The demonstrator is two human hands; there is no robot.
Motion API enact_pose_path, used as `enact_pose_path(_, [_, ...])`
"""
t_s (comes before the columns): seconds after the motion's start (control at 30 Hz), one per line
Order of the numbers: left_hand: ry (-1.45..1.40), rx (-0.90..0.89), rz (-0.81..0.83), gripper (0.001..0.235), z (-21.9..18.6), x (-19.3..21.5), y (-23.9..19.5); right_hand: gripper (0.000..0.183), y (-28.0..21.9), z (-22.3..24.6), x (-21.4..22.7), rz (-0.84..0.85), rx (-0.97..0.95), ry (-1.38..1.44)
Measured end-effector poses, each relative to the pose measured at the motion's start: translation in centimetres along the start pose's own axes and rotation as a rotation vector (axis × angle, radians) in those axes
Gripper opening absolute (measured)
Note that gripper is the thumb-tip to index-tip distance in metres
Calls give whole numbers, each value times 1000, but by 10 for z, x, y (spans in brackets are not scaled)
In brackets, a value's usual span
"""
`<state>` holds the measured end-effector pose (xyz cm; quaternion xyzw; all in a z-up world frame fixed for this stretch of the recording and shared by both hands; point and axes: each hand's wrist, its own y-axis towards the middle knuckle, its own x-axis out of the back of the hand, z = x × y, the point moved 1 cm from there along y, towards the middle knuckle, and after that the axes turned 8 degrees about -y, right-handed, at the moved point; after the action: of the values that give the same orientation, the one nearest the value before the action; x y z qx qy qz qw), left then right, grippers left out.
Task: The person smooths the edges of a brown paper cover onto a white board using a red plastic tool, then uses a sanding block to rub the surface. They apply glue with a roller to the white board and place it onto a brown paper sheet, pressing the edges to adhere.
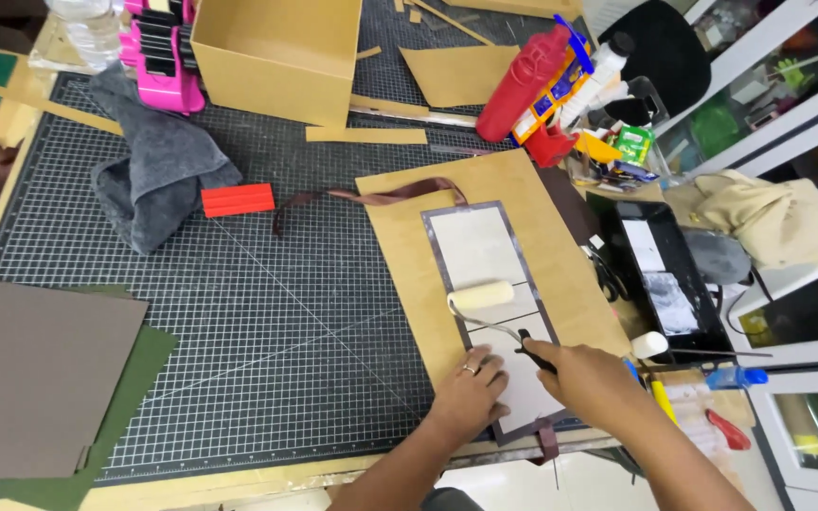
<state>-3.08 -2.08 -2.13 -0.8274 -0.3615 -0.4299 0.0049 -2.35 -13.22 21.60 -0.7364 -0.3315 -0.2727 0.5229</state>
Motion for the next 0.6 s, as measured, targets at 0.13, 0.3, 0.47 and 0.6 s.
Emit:
enact_pose_path(0.13, [-17,42,53,61,3,0,2,54,-8,-4,3,23,16,-25])
enact_pose_path(0.3, [-24,29,74,61,0,3,1,56,0,3,6,42,1,-39])
enact_pose_path(0.47, [-48,17,34,58,4,0,1,53,-8,-4,10,77,-1,-51])
enact_pose_path(0.6, [-57,54,106,60,-3,12,2,54,-4,1,7,69,-36,-93])
